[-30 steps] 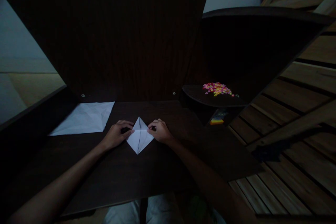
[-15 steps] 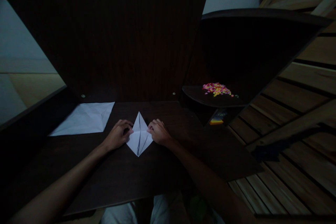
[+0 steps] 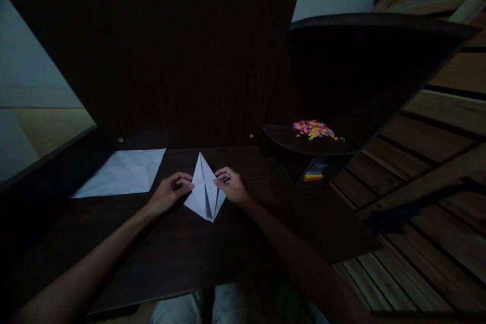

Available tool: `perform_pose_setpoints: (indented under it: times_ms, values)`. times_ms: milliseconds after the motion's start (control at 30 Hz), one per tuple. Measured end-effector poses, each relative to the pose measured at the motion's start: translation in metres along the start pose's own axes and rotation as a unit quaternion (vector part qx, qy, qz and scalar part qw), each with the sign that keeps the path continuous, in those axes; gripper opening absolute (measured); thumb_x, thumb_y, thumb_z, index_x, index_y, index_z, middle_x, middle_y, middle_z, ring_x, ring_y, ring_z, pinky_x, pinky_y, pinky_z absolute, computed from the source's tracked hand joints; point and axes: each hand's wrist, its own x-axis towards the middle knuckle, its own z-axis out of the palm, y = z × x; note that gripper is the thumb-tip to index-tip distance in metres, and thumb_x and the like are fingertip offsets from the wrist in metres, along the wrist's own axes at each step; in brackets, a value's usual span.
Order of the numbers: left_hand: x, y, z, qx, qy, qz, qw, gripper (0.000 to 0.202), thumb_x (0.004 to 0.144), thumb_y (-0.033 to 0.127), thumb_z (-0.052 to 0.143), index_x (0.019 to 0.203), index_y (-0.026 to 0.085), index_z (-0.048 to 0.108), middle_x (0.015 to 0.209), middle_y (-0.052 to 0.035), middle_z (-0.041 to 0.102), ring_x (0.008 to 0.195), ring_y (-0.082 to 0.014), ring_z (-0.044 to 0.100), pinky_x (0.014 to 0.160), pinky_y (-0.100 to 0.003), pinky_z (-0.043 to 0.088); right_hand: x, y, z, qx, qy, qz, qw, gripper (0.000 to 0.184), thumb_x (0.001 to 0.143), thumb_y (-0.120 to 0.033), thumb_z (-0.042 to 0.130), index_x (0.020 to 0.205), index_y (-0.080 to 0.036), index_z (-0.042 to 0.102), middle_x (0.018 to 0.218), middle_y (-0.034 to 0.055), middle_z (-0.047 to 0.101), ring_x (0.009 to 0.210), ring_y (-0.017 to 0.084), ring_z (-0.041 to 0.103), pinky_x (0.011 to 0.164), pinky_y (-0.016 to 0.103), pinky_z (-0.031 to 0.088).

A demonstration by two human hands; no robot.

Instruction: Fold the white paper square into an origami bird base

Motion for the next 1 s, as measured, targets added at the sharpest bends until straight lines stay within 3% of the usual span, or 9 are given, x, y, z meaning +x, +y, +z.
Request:
perform_pose_setpoints:
  times_ms: [367,533,733,1000]
  values:
    - [-0.004,0.005,0.0,0.007,0.008,0.013,1.0,0.03,0.069,0.031,0.069,0.088,0.017,0.052,0.057,0.0059,0.055,0.052,-0.0101,0.048,0.054,-0.022,0.036,-0.005,-0.011,0.001,0.013,0.01,0.0,1.0,0.027,0.062,-0.029,0.072,0.076,-0.019,0.05,0.059,-0.0045,0.059,0.049,0.008,0.043,0.051,0.022,0.032]
    - [-0.005,0.007,0.003,-0.018,0.0,-0.004,1.0,0.04,0.069,0.033,0.071,0.1,0.017,0.052,0.066,0.004,0.06,0.06,-0.0113,0.053,0.06,-0.024,0.04,-0.005,-0.013,0.001,0.022,-0.002,0.001,1.0,0.032,0.061,-0.03,0.073,0.084,-0.019,0.055,0.064,-0.0045,0.058,0.055,0.01,0.047,0.053,0.023,0.034]
    - [-0.007,0.005,0.01,-0.03,-0.05,0.014,0.998,0.047,0.069,0.033,0.073,0.108,0.016,0.054,0.074,0.0018,0.061,0.067,-0.0138,0.058,0.065,-0.027,0.045,-0.007,-0.01,0.01,0.036,-0.027,0.008,0.999,0.034,0.06,-0.029,0.075,0.087,-0.019,0.055,0.065,-0.0049,0.054,0.057,0.01,0.048,0.055,0.023,0.038]
    - [-0.006,0.005,0.01,-0.089,-0.006,0.01,0.996,0.045,0.068,0.033,0.075,0.105,0.015,0.056,0.078,-0.0006,0.062,0.075,-0.0156,0.061,0.069,-0.028,0.05,-0.009,-0.01,0.011,0.069,-0.001,0.015,0.998,0.052,0.054,-0.026,0.081,0.097,-0.02,0.052,0.081,-0.0009,0.056,0.069,0.012,0.054,0.063,0.025,0.046]
